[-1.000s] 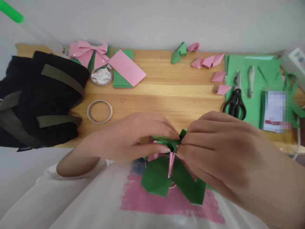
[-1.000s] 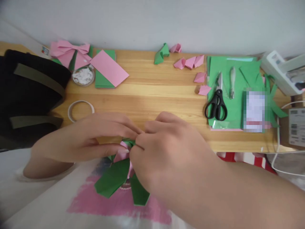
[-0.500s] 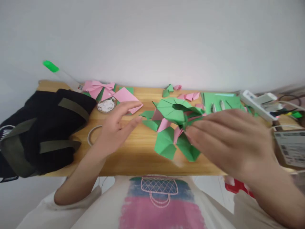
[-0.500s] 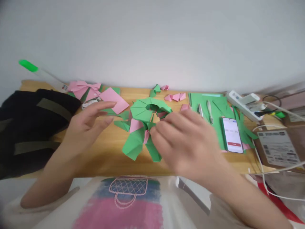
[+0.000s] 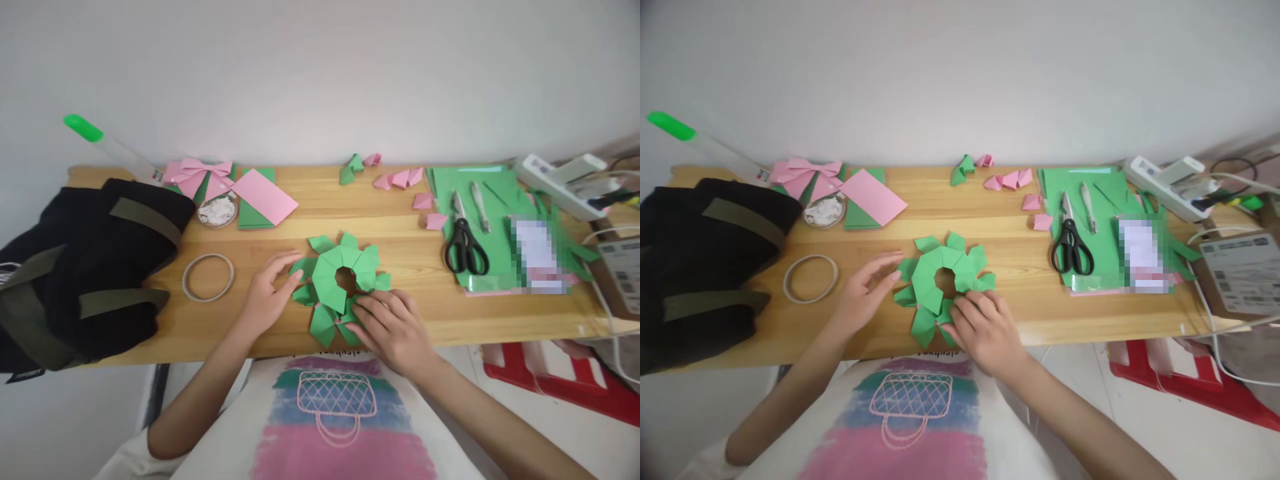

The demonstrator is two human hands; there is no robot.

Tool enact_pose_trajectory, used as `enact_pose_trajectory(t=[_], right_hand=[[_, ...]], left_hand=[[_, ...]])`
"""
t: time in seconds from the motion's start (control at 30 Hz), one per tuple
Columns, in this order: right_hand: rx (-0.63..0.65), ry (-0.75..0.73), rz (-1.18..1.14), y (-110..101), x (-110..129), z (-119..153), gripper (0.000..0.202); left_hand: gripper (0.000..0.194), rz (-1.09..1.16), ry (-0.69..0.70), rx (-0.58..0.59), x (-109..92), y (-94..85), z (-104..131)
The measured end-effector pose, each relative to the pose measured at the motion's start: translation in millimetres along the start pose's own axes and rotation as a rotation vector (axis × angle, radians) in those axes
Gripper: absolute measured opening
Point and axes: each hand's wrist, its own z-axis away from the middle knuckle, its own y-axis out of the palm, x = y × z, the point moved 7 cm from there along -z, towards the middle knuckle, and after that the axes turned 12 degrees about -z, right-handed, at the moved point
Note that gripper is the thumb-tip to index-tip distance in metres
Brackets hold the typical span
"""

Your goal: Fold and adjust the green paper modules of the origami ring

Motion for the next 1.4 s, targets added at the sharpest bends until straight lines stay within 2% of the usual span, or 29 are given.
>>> enact_pose_trajectory(t=[0.23,0.33,0.47,0.57,0.67,0.77,0.83,0.9,0.97,1.13,1.27,1.33,1.4], right_hand=[[-0.006,0.003,-0.008,3.4,6.4,7.6,0.022],[-0.012,0.007,0.002,4.6,6.9,9.6,0.014],[-0.025,0.013,0.012,6.8,2.4,9.2,0.014],[-0.043,0.008,0.024,7.7,-5.2,4.6,0.014],[-0.066,-0.015,0.034,6.1,-10.4,-2.0,0.018],[-0.044,-0.028,0.022,4.7,-10.9,-7.5,0.018],[0.005,-0.028,-0.005,4.9,-9.8,-9.7,0.017],[0.056,-0.033,-0.024,4.5,-8.9,-11.0,0.017],[0.078,-0.052,-0.033,1.0,-8.3,-12.1,0.017],[0.056,-0.09,-0.122,-18.8,-7.1,-19.1,0.013],[0.027,-0.065,-0.214,-33.7,-1.2,-34.0,0.01],[-0.016,-0.02,-0.325,-38.7,3.6,-45.3,0.01],[-0.045,0.068,-0.472,-38.9,7.5,-58.2,0.016]], left_hand=[[0.023,-0.17,0.089,-0.029,-6.6,-9.0,10.6],[0.021,-0.228,0.132,-0.002,-9.2,-3.4,16.9],[0.023,-0.303,0.19,0.013,-16.0,7.3,21.2],[0.027,-0.378,0.219,0.003,-20.3,7.8,17.1],[0.028,-0.475,0.195,-0.058,-15.5,-10.8,7.6],[0.03,-0.583,0.074,-0.196,2.8,-52.0,2.9],[0.032,-0.65,-0.038,-0.277,19.6,-81.3,8.2],[0.029,-0.694,-0.124,-0.284,35.4,-100.0,18.7],[0.027,-0.709,-0.17,-0.248,47.2,-106.3,30.7],[0.022,-0.666,-0.203,-0.151,58.5,-95.3,48.5],[0.025,-0.559,-0.156,-0.121,42.4,-91.5,53.7],[0.023,-0.454,-0.081,-0.086,22.5,-88.6,55.7],[0.016,-0.216,0.101,-0.061,-8.4,-83.6,56.9]])
